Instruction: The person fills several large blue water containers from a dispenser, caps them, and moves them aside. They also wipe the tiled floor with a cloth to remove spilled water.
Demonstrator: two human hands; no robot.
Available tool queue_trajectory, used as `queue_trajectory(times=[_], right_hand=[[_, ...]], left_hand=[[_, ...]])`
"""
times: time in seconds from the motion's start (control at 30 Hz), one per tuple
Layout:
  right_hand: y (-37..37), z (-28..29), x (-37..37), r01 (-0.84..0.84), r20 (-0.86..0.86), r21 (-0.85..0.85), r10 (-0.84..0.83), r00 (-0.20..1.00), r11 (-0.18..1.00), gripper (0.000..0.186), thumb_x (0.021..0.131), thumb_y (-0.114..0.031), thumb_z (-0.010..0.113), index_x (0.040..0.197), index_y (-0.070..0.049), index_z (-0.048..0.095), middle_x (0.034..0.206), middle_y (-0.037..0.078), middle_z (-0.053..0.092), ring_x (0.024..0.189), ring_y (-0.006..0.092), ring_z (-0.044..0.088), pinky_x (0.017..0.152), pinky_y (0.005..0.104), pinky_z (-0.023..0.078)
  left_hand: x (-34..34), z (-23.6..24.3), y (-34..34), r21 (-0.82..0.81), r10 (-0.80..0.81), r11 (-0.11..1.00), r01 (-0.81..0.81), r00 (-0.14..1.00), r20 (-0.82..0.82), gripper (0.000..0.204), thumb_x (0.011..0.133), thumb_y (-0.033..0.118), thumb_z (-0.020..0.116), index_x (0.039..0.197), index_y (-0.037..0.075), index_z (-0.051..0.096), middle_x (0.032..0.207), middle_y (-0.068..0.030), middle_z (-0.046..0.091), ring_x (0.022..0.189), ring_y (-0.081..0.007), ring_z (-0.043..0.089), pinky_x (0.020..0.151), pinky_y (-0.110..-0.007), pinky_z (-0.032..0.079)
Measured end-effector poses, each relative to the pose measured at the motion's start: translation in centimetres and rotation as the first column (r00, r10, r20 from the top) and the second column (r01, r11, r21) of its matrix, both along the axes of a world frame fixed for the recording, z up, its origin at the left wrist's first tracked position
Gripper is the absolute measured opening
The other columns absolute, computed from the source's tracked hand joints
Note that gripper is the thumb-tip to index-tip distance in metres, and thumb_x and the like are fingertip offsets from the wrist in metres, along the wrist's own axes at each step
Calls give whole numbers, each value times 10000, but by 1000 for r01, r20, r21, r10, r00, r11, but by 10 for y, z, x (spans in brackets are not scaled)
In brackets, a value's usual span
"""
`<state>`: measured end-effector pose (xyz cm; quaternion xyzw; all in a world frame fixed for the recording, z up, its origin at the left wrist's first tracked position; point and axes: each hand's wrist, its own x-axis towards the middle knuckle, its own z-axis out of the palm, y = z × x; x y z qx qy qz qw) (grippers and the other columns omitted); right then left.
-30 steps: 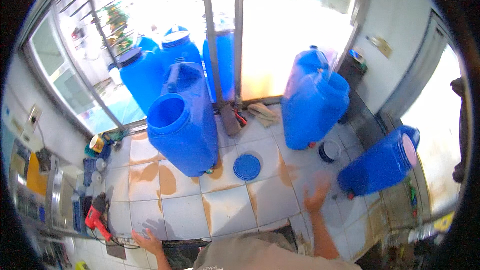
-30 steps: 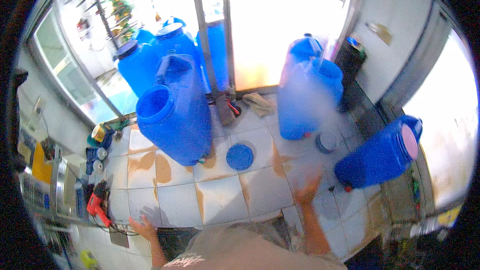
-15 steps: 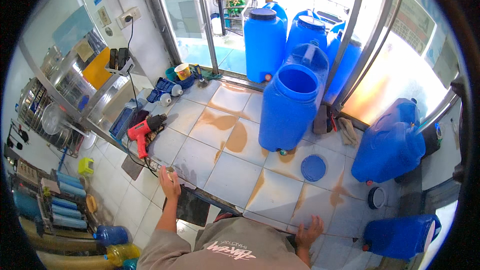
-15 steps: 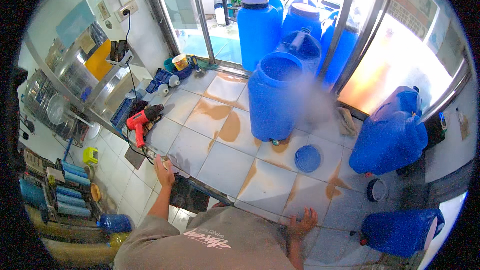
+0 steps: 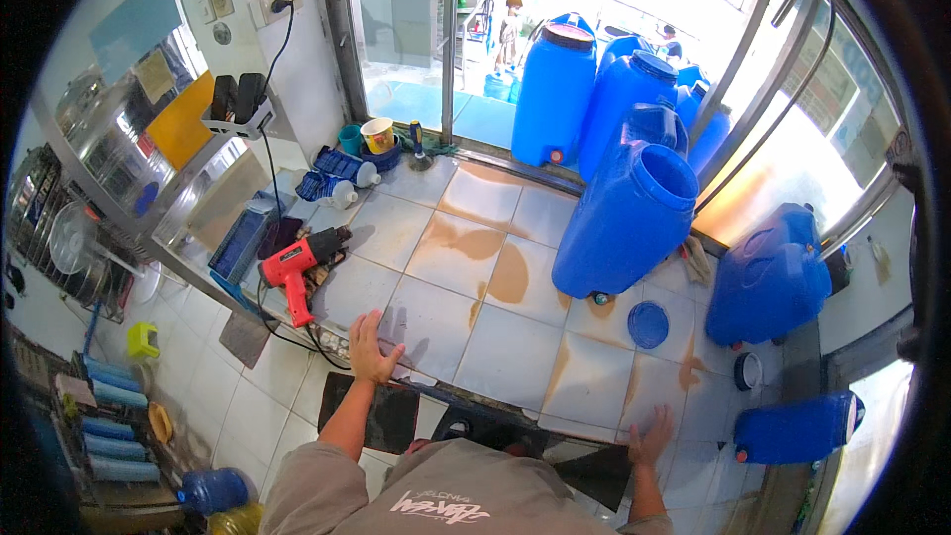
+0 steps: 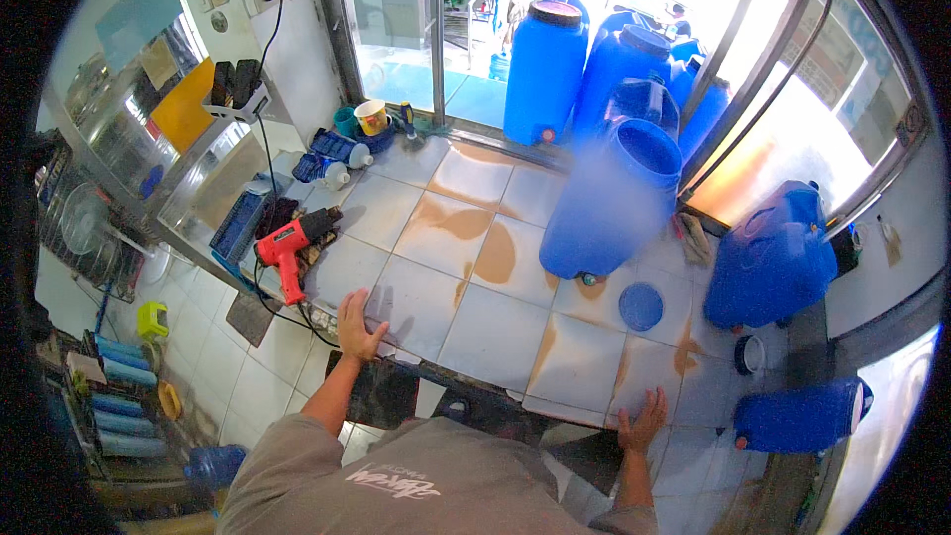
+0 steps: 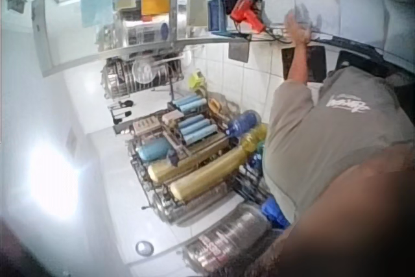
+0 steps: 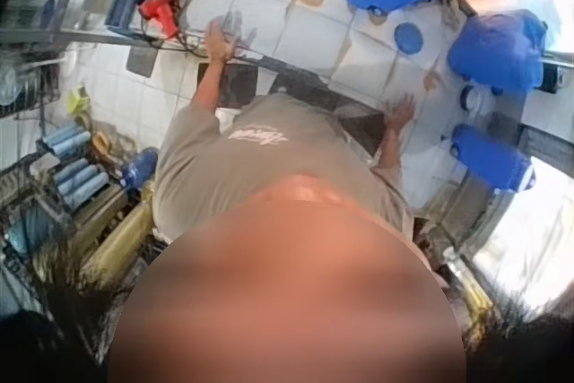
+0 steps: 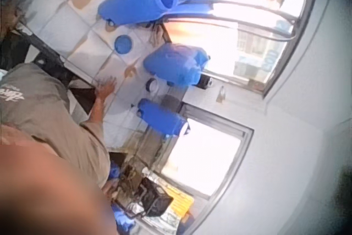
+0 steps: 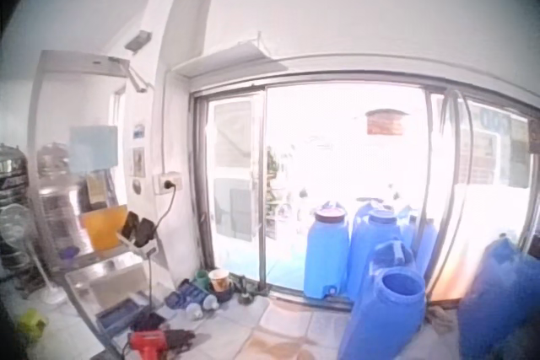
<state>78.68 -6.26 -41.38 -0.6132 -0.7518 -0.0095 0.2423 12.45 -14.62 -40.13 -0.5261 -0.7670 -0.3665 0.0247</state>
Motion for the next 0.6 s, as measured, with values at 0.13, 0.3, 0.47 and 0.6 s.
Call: queue_trajectory(times=[0.13, 0.3, 0.47, 0.6], right_hand=[[2, 5, -4, -61, 59, 31, 59, 997, 998, 767, 859, -468, 685, 1476, -73, 459, 1585, 232, 372, 1442, 463, 339, 1185, 593, 242], [1, 5, -3, -20, 67, -53, 24, 997, 998, 782, 846, -489, 702, 1469, -78, 468, 1585, 236, 369, 1446, 466, 333, 1189, 599, 229], [37, 23, -19, 102, 36, 44, -104, 994, 994, 709, 850, -406, 735, 1420, -53, 505, 1527, 226, 433, 1414, 445, 376, 1169, 571, 273], [121, 53, -46, 148, -167, 175, -119, 979, 973, 413, 864, -236, 756, 1196, -20, 638, 1167, 203, 655, 1116, 394, 606, 994, 500, 453]], left_hand=[[-2, 2, -1, -27, -54, 998, 52, 996, -69, 851, 805, 494, 745, 1485, 59, 473, 1495, -137, 516, 1405, -401, 400, 1191, -546, 268], [0, -5, -1, -34, -9, 999, 6, 994, -106, 842, 801, 482, 747, 1476, 55, 479, 1488, -140, 522, 1402, -405, 402, 1188, -546, 281], [-1, -4, 0, 13, -37, 999, 38, 996, -80, 817, 794, 438, 755, 1457, 40, 493, 1475, -168, 521, 1376, -442, 425, 1164, -536, 339], [-1, -6, 3, -47, -23, 999, 18, 994, -108, 773, 811, 375, 728, 1454, 21, 484, 1455, -197, 519, 1370, -452, 423, 1172, -541, 330]])
